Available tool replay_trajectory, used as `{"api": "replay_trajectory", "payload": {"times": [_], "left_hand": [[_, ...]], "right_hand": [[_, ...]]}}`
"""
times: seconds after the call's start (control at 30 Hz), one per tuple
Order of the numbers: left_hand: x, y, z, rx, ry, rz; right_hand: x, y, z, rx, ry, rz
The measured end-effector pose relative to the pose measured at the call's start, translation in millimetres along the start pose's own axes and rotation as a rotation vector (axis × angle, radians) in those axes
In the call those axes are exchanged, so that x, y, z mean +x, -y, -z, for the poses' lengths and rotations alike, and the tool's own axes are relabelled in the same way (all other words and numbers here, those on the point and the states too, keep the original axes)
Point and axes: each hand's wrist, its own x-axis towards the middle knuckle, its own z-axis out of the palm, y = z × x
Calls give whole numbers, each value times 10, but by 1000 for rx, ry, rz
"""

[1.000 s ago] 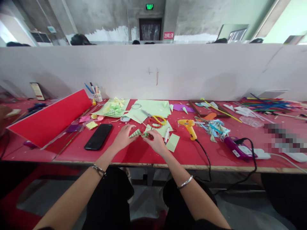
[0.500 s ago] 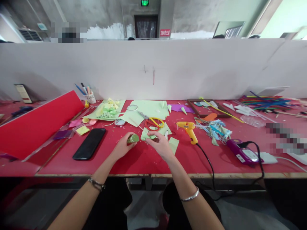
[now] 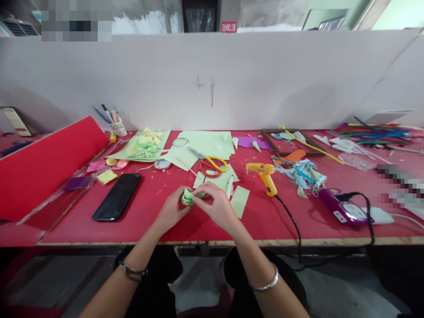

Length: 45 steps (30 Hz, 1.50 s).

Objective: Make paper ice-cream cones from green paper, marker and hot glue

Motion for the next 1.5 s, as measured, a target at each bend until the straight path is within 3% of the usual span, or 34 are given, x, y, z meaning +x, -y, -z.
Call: {"api": "replay_trajectory", "payload": {"times": [0.37, 0.9, 1.07, 1.3, 1.5], "left_hand": [[-35, -16, -45, -41, -6, 20], [-103, 2, -65, 59, -24, -17], [-108, 15, -104, 99, -4, -56], [-145, 36, -179, 257, -223, -130], [-139, -37, -196, 275, -230, -160]], "right_hand": [[-62, 146, 24, -186, 54, 62], [-42, 357, 28, -438, 202, -30], [-39, 458, 13, -656, 262, -57], [-16, 592, 11, -775, 292, -80], [-33, 570, -54, -788, 195, -77]]}}
